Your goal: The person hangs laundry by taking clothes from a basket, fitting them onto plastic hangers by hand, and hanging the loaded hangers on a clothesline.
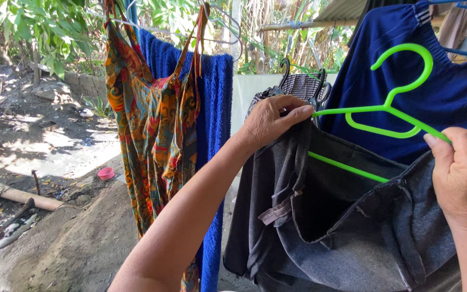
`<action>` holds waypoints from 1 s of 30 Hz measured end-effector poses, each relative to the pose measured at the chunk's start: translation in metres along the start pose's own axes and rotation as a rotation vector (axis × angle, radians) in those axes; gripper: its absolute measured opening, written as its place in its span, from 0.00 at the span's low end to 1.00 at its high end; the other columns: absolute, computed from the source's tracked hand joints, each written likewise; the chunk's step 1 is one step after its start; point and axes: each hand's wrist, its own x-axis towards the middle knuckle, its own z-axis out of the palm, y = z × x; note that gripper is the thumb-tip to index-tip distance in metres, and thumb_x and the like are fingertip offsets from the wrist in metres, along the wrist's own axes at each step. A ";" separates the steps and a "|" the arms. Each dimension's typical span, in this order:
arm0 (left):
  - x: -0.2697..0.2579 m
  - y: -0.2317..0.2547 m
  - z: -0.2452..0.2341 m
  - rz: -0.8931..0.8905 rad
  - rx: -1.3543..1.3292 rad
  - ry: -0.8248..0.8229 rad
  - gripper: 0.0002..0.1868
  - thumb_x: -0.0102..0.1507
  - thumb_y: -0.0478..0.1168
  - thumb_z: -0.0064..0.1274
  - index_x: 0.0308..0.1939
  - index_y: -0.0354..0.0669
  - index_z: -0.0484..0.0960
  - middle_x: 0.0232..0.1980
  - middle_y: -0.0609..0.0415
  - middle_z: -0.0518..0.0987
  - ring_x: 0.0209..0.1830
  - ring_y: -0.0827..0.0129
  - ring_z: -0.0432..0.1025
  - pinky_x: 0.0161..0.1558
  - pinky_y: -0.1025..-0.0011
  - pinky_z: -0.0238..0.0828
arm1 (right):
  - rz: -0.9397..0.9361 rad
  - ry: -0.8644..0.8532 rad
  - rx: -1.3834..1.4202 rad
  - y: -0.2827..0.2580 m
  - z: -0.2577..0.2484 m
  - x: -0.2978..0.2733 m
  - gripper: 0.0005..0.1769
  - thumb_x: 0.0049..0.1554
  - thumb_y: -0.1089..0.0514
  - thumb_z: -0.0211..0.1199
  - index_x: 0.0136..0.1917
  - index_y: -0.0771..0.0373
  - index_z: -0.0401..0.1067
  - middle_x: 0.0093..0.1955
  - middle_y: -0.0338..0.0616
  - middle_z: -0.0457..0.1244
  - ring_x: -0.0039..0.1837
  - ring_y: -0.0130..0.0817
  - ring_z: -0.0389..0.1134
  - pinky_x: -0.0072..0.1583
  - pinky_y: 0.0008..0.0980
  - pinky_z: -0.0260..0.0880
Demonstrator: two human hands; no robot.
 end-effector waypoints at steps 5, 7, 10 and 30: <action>0.000 0.005 0.005 -0.028 0.105 0.040 0.16 0.61 0.49 0.58 0.45 0.42 0.85 0.39 0.53 0.86 0.41 0.68 0.81 0.49 0.69 0.76 | 0.018 -0.011 -0.006 0.000 -0.001 -0.003 0.08 0.70 0.62 0.64 0.51 0.68 0.71 0.49 0.51 0.68 0.51 0.44 0.71 0.52 0.34 0.71; 0.000 0.004 0.007 -0.043 0.086 0.064 0.16 0.60 0.47 0.57 0.47 0.42 0.83 0.38 0.53 0.86 0.40 0.68 0.81 0.48 0.69 0.76 | 0.006 0.000 0.001 -0.002 -0.002 -0.001 0.08 0.70 0.62 0.65 0.51 0.68 0.70 0.49 0.50 0.68 0.52 0.44 0.72 0.53 0.34 0.71; 0.006 -0.001 0.009 -0.039 0.090 0.124 0.15 0.59 0.45 0.57 0.47 0.43 0.83 0.36 0.55 0.85 0.39 0.70 0.81 0.47 0.69 0.76 | -0.034 0.044 0.000 -0.013 -0.004 0.012 0.11 0.72 0.61 0.70 0.51 0.67 0.70 0.49 0.50 0.68 0.51 0.44 0.72 0.53 0.33 0.72; 0.035 -0.088 -0.009 0.039 0.153 0.433 0.38 0.73 0.63 0.26 0.78 0.40 0.60 0.82 0.36 0.54 0.85 0.50 0.40 0.80 0.58 0.29 | 0.181 -0.087 -0.112 -0.050 0.029 0.102 0.18 0.72 0.43 0.69 0.46 0.56 0.77 0.34 0.46 0.67 0.39 0.48 0.70 0.46 0.48 0.67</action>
